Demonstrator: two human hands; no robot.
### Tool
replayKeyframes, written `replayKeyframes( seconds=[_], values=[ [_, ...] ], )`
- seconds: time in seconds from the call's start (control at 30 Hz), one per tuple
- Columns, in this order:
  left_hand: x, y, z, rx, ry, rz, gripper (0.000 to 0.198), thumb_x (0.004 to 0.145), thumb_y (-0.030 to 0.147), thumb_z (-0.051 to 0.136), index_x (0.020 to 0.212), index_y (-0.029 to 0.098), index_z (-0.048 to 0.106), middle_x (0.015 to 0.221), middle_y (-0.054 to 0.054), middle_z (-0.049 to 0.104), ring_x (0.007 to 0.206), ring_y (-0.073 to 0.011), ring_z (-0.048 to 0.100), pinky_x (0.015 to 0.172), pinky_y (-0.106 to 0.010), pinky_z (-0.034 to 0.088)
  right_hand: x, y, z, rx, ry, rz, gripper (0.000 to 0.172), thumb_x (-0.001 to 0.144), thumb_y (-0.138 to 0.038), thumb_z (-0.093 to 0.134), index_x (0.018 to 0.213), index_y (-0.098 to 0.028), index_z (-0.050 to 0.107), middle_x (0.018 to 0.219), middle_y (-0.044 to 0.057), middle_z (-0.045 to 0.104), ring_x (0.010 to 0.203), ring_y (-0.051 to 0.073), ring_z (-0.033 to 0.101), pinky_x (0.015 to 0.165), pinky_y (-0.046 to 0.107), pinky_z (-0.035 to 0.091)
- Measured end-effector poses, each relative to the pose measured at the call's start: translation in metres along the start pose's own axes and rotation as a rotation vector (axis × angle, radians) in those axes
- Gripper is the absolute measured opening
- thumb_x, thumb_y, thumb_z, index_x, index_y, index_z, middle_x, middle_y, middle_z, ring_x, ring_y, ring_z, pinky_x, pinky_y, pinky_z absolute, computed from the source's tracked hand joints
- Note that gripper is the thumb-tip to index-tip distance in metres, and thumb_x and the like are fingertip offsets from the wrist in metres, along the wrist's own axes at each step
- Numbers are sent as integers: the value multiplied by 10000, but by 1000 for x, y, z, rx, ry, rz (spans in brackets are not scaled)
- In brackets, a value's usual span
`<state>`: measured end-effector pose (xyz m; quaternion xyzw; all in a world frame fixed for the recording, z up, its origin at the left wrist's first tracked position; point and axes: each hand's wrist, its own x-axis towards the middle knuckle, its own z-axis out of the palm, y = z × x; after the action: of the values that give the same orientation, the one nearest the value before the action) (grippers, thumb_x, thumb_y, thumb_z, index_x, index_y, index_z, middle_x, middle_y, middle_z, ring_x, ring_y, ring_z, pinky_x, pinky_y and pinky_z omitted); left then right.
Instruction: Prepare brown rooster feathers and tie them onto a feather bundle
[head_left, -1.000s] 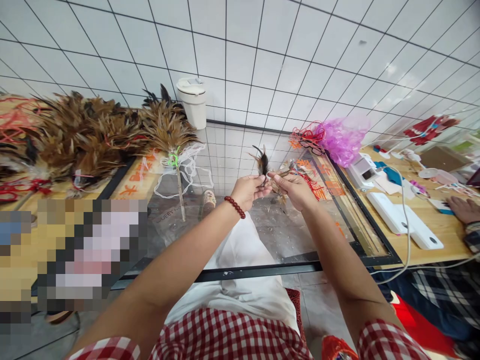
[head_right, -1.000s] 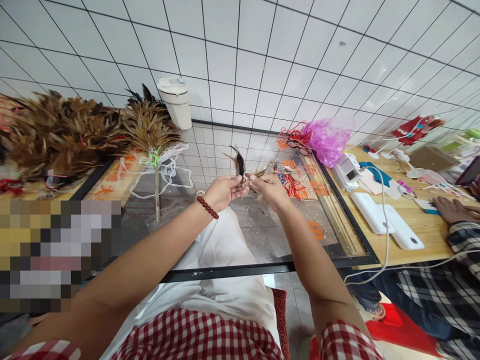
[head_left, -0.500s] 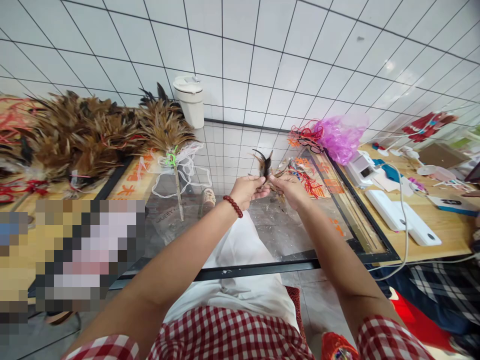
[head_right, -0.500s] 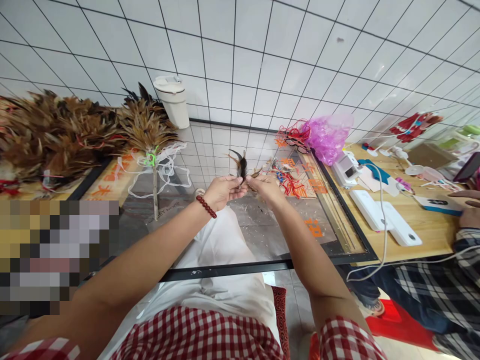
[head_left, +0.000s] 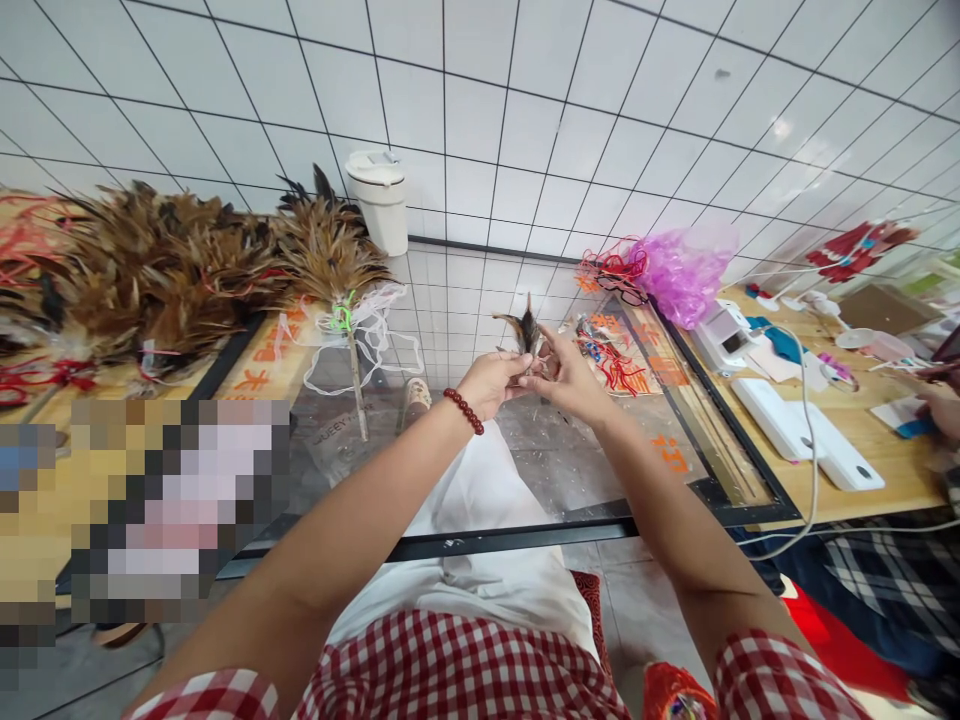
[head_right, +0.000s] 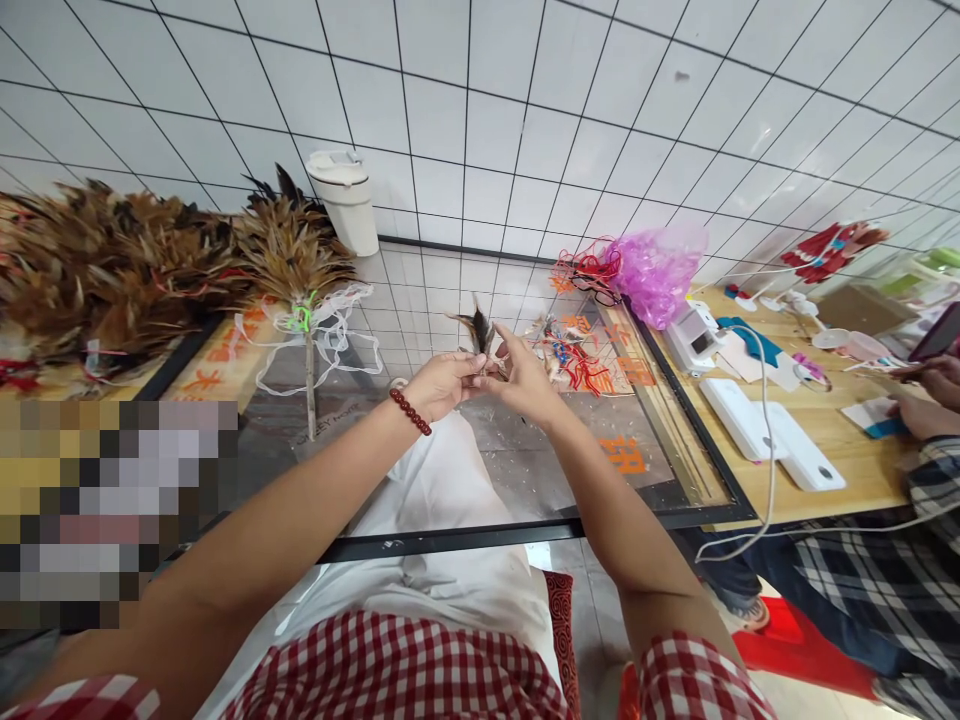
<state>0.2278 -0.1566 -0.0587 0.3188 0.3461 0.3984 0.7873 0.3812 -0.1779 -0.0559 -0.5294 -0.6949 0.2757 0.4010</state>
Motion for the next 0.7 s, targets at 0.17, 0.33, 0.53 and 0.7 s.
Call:
replayKeyframes(
  seconds=[0.17, 0.33, 0.53, 0.7],
  values=[
    [-3, 0, 3, 22, 12, 1, 79, 810, 138, 670, 757, 79, 659, 765, -74, 675, 608, -88, 605, 677, -274, 552, 2, 1, -3, 198, -30, 111, 760, 599, -346, 825, 1285, -226, 522, 983, 25, 528, 731, 128, 489, 646, 276, 436],
    [-4, 2, 2, 107, -32, -78, 148, 800, 151, 690, 691, 92, 609, 618, -49, 626, 517, -105, 610, 512, -206, 508, 1, -1, -16, 619, -298, 283, 369, 686, -486, 775, 755, -166, 605, 711, -5, 566, 604, 94, 487, 562, 236, 399],
    [-7, 7, 0, 145, -247, -268, 112, 799, 164, 697, 736, 79, 659, 610, -45, 633, 515, -105, 627, 519, -196, 522, 1, 5, -19, 693, -233, 279, 369, 614, -456, 840, 651, -157, 627, 599, -4, 622, 501, 79, 492, 506, 228, 396],
    [-10, 5, 4, 145, -273, -174, 212, 814, 277, 697, 838, 66, 699, 790, -150, 717, 683, -179, 704, 647, -276, 571, 4, 2, -14, 600, -45, 275, 377, 569, -440, 856, 563, -157, 607, 543, -1, 604, 502, 95, 521, 501, 236, 410]
  ],
)
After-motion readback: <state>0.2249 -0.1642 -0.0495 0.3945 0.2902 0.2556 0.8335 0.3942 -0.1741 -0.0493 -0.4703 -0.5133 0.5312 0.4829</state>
